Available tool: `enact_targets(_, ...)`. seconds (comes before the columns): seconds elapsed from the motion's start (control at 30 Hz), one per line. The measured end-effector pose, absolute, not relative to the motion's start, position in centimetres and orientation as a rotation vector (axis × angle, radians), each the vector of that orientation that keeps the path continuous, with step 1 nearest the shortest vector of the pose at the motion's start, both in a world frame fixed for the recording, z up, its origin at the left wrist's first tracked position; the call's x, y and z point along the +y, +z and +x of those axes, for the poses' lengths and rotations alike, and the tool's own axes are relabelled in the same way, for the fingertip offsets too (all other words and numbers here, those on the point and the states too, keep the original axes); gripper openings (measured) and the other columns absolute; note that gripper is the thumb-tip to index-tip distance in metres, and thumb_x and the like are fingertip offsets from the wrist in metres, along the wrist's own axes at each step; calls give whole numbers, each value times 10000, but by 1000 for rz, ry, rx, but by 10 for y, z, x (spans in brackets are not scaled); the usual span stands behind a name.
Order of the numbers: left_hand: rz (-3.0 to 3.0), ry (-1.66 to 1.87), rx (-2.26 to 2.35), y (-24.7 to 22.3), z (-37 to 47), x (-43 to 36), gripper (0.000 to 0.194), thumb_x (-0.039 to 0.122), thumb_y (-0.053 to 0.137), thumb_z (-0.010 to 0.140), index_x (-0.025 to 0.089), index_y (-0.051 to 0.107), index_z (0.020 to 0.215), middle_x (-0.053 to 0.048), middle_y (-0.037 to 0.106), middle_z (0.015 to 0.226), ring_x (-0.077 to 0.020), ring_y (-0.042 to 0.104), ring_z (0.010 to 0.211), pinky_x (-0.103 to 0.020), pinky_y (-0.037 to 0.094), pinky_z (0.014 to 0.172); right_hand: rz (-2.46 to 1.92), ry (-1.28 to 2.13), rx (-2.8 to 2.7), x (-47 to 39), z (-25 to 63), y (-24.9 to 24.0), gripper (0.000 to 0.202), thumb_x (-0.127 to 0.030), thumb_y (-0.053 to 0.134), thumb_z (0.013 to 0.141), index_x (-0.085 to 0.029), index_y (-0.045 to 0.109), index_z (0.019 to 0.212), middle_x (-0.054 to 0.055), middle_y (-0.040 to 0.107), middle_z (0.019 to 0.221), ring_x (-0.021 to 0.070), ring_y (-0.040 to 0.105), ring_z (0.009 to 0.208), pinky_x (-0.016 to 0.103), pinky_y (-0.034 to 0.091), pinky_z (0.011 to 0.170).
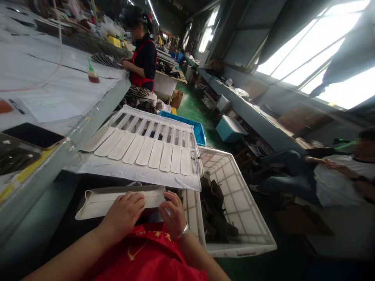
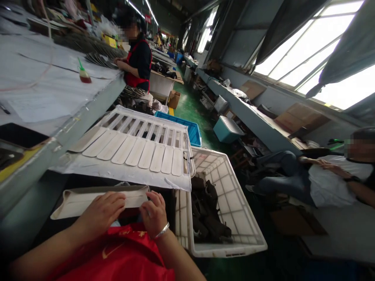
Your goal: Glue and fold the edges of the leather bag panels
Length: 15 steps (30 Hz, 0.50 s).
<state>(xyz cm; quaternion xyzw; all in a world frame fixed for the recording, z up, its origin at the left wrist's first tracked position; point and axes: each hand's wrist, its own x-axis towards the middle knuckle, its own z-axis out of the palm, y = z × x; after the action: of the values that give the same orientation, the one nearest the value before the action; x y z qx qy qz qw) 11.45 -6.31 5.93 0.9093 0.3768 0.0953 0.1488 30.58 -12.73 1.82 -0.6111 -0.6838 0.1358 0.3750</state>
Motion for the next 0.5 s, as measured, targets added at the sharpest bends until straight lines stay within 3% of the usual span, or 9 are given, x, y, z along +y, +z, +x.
enact_targets(0.2,2651,215,1253,63,125,-68,193,168,421,864,188,612,885,-57,599,1034,-232,500,964,-373,384,794,-1689,256,-1638,-121,287,22,111,-100,517,727,-192,565,689,90,548,1166,230,421,1187,421,304,1030)
enact_targets(0.27,2664,164,1284,65,129,-67,190,176,421,857,184,610,875,-64,592,1012,-231,499,949,-366,384,770,-1770,229,-1576,-121,280,24,104,-110,511,722,-182,557,781,127,466,1274,250,378,1229,440,306,1024)
enact_targets(0.33,2676,118,1296,67,131,-66,188,189,422,851,182,609,868,-69,584,1005,-232,496,941,-363,382,749,-1885,247,-1472,-122,279,26,219,-160,543,713,-168,536,933,161,430,1292,270,387,1215,456,336,994)
enact_targets(0.4,2691,101,1311,69,133,-67,189,197,422,846,183,610,864,-75,576,996,-239,494,936,-369,378,736,-2037,404,-1322,-123,285,27,318,-275,618,687,-163,520,968,161,523,1142,291,486,1084,461,394,920)
enact_targets(0.5,2712,96,1358,71,135,-68,202,204,410,847,179,610,860,-92,570,963,-259,495,920,-390,365,733,-2161,1008,-1078,-122,294,25,329,-497,645,669,-186,538,681,88,596,706,262,585,749,407,473,723)
